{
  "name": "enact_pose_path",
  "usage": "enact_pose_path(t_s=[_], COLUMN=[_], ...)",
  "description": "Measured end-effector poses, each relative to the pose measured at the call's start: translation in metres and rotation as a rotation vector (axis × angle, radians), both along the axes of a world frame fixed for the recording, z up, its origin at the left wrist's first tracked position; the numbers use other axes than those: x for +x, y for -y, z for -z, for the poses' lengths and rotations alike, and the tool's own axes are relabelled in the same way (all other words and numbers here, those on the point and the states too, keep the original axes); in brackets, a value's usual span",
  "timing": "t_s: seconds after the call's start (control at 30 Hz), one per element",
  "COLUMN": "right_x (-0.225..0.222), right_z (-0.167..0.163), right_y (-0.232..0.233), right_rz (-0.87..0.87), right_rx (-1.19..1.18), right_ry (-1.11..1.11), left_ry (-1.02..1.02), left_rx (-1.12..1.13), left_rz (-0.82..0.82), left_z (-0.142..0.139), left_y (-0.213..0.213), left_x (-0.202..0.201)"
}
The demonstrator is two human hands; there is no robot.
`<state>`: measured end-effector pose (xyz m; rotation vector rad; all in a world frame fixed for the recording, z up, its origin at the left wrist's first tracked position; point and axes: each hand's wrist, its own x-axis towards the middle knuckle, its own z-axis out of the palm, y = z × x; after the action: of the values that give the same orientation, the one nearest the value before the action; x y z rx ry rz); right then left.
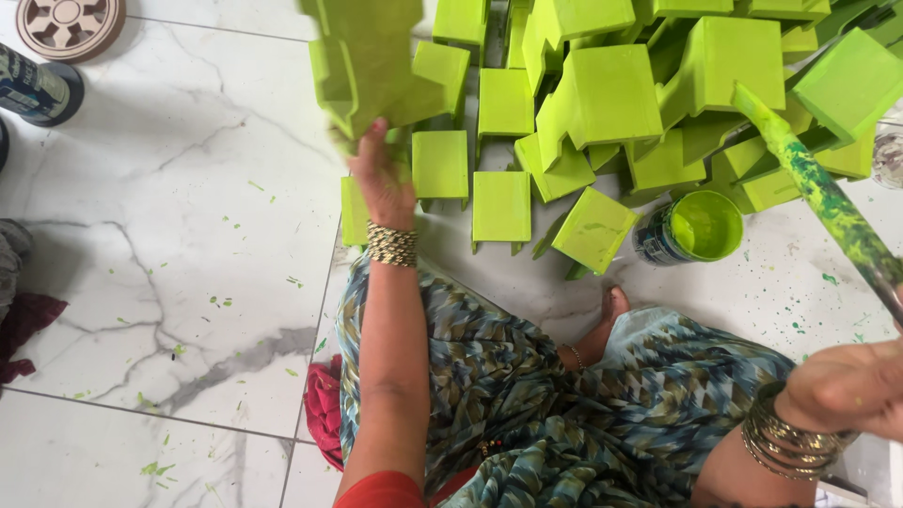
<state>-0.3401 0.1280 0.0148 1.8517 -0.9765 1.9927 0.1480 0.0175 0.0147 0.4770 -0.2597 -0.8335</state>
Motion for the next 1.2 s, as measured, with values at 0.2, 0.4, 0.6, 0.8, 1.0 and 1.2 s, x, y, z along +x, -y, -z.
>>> enact_pose_path(t_s=[0.2,0.4,0.6,0.8,1.0,1.2], right_x=[0.047,0.043,0.033,0.030,0.018,0.023], right_z=[-0.029,-0.013,0.022,0.030,0.032,0.005], right_y=[0.029,0.052,0.072,0.075,0.064,0.032], right_rz=[-0.042,-0.049,-0.006,-0.030,-0.055,-0.020], right_rx=[0.158,0.181,0.155,0.204,0.184,-0.025], right_ry=[0.038,0.142,0.237,0.290,0.406,0.249], left_ry=[0.422,0.606,0.472,0.201,0.138,0.058], left_rx=[-0.008,0.218,0.111,0.164,0.102,-0.092], left_rz=[-0.336,-0.317,-0.179,-0.023,0.079,0.117], left_z=[-0.010,-0.009,-0.003,-0.008,-0.015,-0.012], left_y=[-0.014,-0.004,0.014,0.021,0.015,0.012], left_x=[0.022,-0.002,-0.031,-0.042,-0.043,-0.035])
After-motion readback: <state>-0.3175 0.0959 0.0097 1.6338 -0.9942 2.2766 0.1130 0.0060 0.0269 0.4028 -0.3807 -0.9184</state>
